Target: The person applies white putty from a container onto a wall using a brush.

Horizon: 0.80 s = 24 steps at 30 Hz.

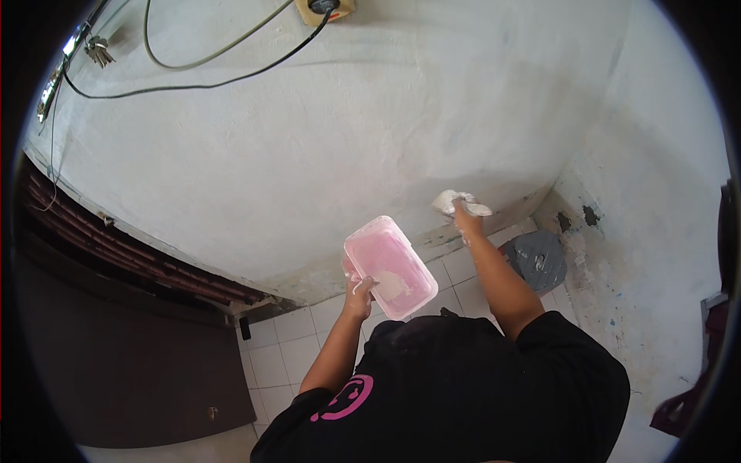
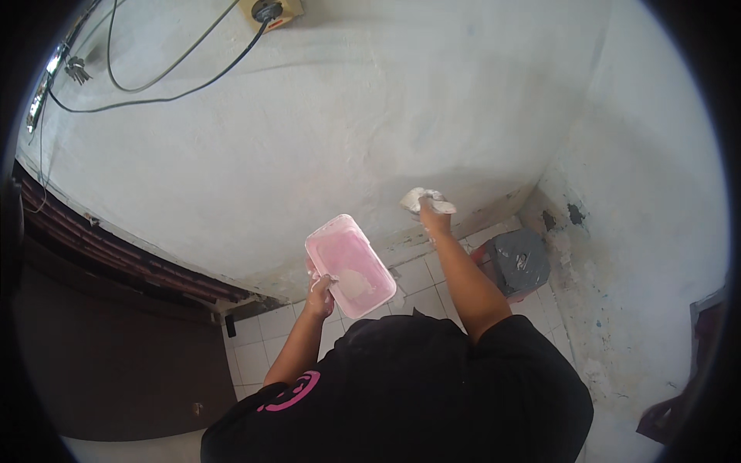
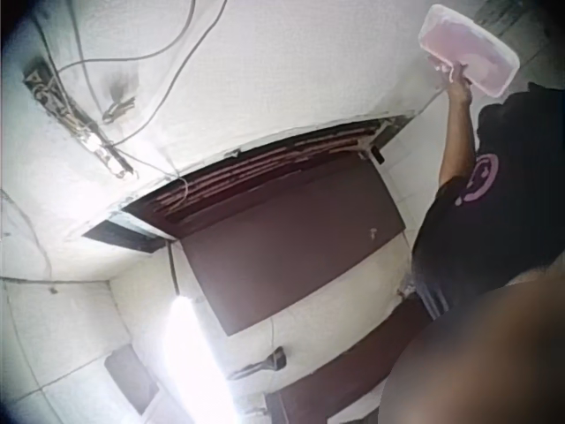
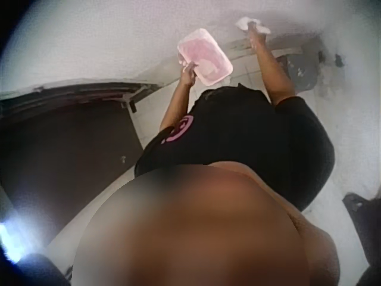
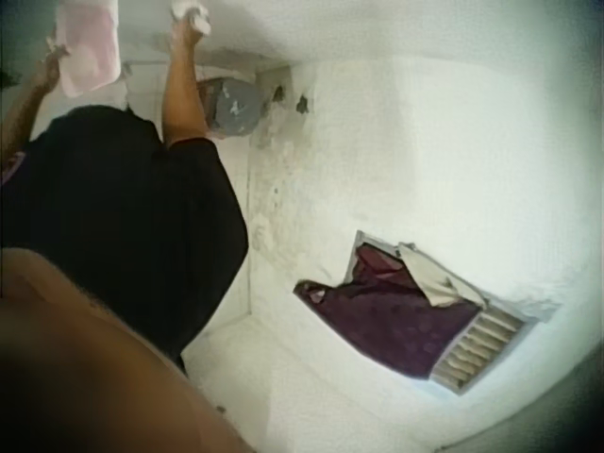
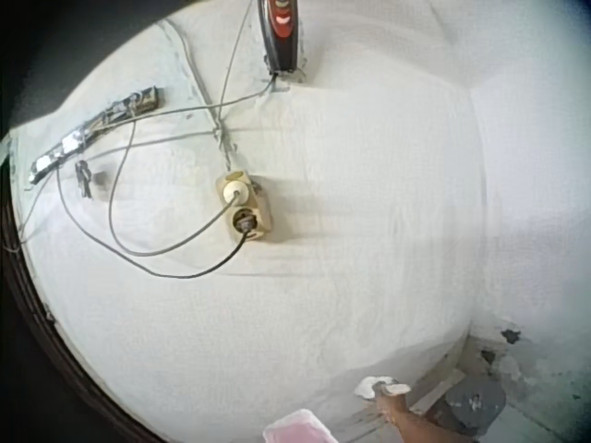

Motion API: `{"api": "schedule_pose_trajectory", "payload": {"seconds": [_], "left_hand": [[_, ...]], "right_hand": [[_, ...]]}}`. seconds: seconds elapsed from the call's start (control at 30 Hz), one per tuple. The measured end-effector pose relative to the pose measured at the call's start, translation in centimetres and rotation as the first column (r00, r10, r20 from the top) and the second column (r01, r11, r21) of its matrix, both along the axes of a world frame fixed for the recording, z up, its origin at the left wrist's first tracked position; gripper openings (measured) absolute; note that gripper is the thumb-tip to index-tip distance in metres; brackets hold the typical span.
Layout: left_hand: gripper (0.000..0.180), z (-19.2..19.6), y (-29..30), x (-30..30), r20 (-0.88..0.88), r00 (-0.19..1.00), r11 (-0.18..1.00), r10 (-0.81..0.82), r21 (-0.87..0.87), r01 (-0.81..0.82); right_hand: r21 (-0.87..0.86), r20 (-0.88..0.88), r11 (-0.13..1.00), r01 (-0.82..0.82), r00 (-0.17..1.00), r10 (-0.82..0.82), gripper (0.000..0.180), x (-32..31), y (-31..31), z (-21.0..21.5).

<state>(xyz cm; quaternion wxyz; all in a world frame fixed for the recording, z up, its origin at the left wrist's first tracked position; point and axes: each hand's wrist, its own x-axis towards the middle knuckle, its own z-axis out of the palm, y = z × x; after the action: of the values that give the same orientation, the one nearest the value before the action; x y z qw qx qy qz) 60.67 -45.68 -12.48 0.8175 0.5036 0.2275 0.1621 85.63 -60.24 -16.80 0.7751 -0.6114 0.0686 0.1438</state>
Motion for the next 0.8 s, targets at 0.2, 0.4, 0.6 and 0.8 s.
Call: {"api": "schedule_pose_trajectory", "payload": {"seconds": [0.2,0.4,0.6,0.8], "left_hand": [[0.061,-3.4,1.1,-1.2,0.069,0.998,0.989,0.009,-0.149,0.001],[0.059,-5.9,1.6,-4.9,0.079,0.987,0.973,-0.142,-0.17,0.153],[0.065,-1.1,0.9,-5.3,0.207,0.977,0.981,-0.056,-0.17,0.092],[0.068,1.9,0.2,-5.0,0.179,0.982,0.996,0.066,-0.075,-0.053]], "right_hand": [[0.097,-0.083,0.995,-0.036,0.996,0.044,0.036,0.9,-4.4,2.4],[0.148,-0.033,0.962,-0.23,0.971,0.238,0.039,1.1,-2.3,5.1],[0.044,0.324,0.992,-0.119,0.941,0.098,0.041,2.7,2.7,12.8],[0.44,0.691,0.896,-0.063,0.661,-0.293,0.018,3.9,8.1,25.3]]}}
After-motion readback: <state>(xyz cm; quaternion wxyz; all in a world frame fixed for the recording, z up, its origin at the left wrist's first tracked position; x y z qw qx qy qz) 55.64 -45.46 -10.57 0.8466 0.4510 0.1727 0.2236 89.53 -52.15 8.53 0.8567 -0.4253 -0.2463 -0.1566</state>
